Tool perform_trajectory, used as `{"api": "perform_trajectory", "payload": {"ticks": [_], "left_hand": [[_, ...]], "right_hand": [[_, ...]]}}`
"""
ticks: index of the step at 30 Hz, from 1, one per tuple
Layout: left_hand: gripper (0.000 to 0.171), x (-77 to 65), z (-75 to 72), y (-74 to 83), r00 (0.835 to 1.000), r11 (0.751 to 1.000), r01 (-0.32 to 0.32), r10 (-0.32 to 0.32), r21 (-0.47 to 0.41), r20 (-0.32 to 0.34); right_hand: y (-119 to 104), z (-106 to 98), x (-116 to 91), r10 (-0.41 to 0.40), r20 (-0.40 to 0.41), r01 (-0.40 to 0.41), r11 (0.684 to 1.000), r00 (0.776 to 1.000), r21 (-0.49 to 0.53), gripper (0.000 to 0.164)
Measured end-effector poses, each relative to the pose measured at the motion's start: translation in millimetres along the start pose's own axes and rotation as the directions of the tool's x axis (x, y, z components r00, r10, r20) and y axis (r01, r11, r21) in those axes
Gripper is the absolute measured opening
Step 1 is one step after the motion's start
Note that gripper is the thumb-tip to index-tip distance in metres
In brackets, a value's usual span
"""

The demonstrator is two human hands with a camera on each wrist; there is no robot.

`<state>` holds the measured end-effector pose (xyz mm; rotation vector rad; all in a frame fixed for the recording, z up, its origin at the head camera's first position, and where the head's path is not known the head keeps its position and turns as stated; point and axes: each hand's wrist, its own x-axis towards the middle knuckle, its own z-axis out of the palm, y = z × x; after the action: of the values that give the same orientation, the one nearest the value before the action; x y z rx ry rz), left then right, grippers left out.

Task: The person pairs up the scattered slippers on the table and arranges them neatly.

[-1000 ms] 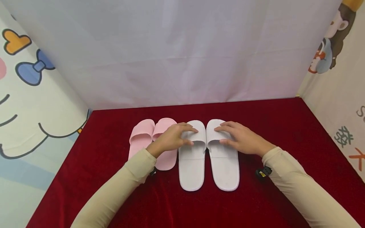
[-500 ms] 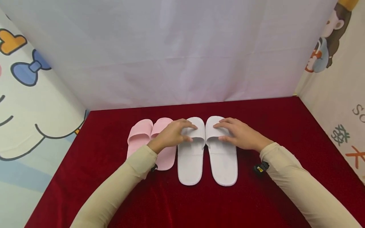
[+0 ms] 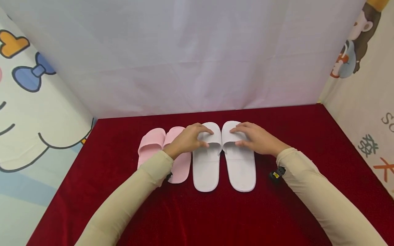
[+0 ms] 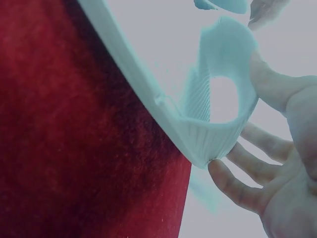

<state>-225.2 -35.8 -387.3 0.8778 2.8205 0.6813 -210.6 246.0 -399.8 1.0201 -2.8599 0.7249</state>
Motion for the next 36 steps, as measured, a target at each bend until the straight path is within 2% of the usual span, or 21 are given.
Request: {"api": "perform_trajectory", "payload": {"ticks": [20, 25, 31, 36], "left_hand": [[0.047, 9.2, 1.0, -9.3, 0.998, 0.998, 0.05, -0.05, 0.032, 0.022], [0.048, 7.9, 3.4, -10.2, 0.998, 0.998, 0.052, -0.054, 0.043, 0.045], [0.047, 4.9, 4.0, -11.7, 0.996, 0.999, 0.036, -0.035, -0.01, 0.079], [0.047, -2.4, 5.1, -9.9, 0.997, 0.999, 0.032, -0.032, 0.001, 0.065]], "right_hand": [[6.7, 3.4, 13.8, 0.057, 0.044, -0.059, 0.997, 0.997, 0.04, 0.044], [7.6, 6.7, 12.6, 0.078, 0.069, -0.083, 0.994, 0.995, 0.074, 0.044], [9.5, 8.3, 11.6, 0.082, 0.082, -0.089, 0.992, 0.993, 0.085, 0.045], [9.8, 8.9, 7.1, 0.077, 0.087, -0.085, 0.992, 0.993, 0.089, 0.052]]}}
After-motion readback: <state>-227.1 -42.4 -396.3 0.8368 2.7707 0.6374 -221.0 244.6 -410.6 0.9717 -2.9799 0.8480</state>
